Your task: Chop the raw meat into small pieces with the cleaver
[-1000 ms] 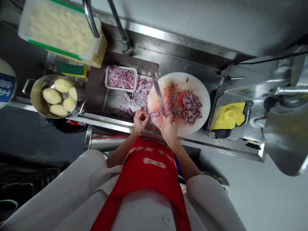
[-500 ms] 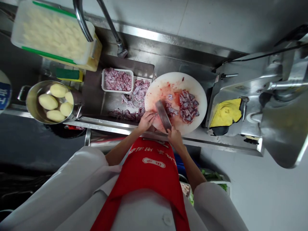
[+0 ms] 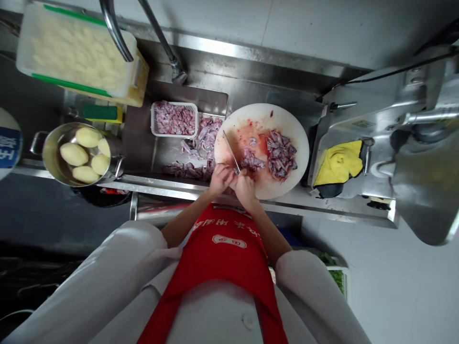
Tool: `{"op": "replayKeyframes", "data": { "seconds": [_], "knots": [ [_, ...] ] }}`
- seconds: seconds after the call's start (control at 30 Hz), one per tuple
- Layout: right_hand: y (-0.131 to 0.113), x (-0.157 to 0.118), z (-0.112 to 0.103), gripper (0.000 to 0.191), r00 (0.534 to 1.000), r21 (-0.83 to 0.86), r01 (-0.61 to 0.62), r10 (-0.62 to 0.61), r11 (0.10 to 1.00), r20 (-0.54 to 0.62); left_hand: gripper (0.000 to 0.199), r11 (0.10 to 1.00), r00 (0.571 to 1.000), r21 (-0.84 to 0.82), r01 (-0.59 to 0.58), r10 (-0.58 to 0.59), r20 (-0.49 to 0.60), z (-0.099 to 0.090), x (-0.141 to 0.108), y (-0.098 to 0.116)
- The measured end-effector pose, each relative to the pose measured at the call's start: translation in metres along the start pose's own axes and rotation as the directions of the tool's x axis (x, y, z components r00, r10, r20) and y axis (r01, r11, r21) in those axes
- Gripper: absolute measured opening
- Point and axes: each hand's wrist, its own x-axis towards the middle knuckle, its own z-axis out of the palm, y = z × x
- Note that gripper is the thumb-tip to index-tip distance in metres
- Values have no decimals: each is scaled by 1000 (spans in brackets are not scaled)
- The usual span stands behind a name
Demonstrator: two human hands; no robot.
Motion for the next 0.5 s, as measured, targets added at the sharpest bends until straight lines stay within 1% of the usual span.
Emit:
{"op": "replayKeyframes", "data": {
  "seconds": [0.07,0.13,0.23,0.3,0.33,0.4,0.47,0.5],
  "knots": [
    [-4,13,8,30,997,-16,11,-10,1000,71,26,999,991,-16,-52,53,125,14,4,-2],
    [-5,30,11,31,998,0,25,-25,1000,66,25,996,980,-16,-83,84,182,20,2,-6],
    [-6,59,1,32,998,58,52,-54,997,22,23,986,952,-42,-161,166,256,14,-6,-15],
    [0,75,-10,31,997,110,83,-83,990,-6,23,979,931,-52,-199,206,300,7,-7,-20],
    [7,80,-15,31,996,139,91,-88,986,-32,24,980,935,-40,-194,197,296,5,-2,-22],
    [31,77,-23,33,991,206,80,-55,975,-125,27,990,966,6,-142,137,220,7,19,-23],
    [66,61,-25,38,969,277,48,24,960,-248,33,997,991,20,-77,74,112,19,53,-20],
    [86,48,-24,39,954,308,30,64,951,-292,37,998,994,2,-62,61,87,27,73,-18]
  ]
}}
